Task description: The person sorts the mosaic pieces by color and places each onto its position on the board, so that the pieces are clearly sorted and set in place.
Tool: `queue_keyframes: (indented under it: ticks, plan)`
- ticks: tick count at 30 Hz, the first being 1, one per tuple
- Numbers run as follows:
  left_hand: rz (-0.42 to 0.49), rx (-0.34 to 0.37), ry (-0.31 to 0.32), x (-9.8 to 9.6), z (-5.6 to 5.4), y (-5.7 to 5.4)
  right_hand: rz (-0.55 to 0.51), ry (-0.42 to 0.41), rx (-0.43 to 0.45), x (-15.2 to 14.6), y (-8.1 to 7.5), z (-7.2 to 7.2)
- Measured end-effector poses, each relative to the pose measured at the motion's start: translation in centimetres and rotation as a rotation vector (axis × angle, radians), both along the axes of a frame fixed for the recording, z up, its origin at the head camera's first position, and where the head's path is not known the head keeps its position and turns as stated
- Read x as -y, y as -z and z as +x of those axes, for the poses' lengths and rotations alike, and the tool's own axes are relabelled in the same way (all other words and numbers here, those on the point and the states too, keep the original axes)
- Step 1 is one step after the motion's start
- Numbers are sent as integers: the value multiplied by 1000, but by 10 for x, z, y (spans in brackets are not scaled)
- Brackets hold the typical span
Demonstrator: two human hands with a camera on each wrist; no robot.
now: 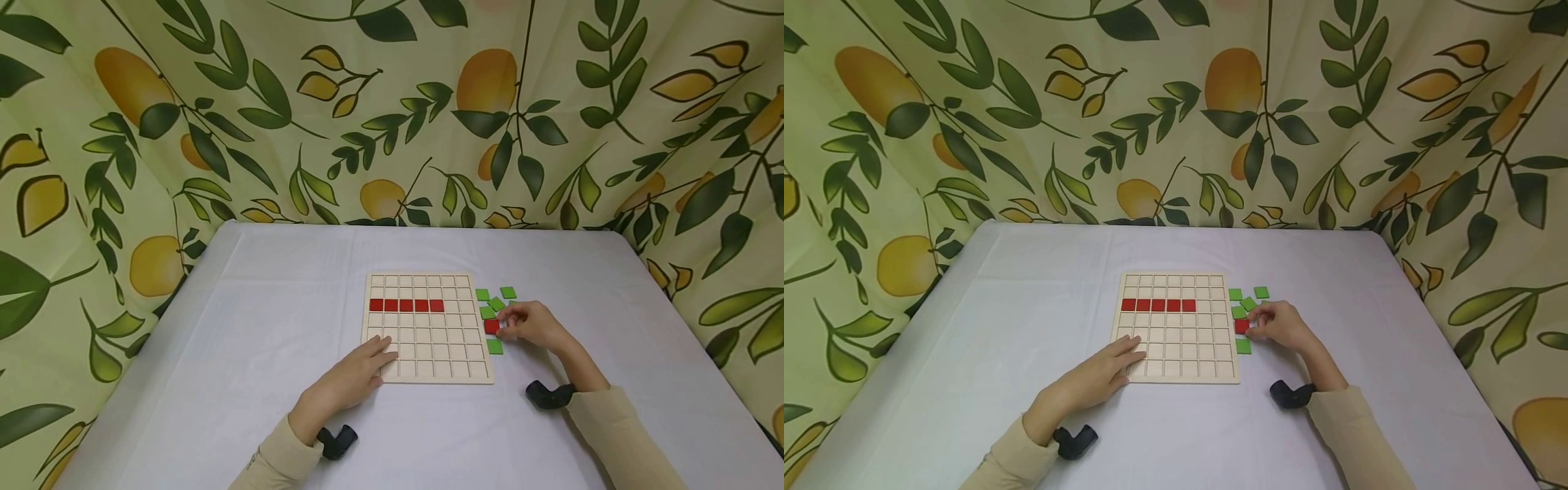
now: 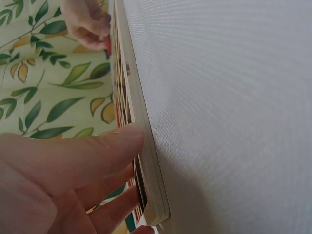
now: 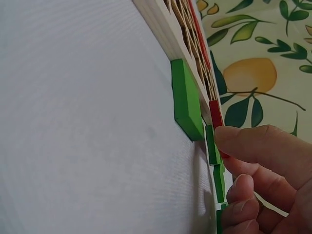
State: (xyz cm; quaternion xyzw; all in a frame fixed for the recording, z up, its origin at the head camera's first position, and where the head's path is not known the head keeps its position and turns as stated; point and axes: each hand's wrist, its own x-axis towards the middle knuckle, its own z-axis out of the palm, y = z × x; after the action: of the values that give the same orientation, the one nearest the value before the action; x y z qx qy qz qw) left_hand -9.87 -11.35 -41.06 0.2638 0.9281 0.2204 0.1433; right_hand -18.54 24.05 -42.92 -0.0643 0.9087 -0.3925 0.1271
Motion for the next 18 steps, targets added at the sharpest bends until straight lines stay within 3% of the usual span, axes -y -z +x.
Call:
queue_keyframes:
  ticks: [18]
  plan:
    - [2,-10,6,0,-1,1,-12,-6,-17,5,-5,-5]
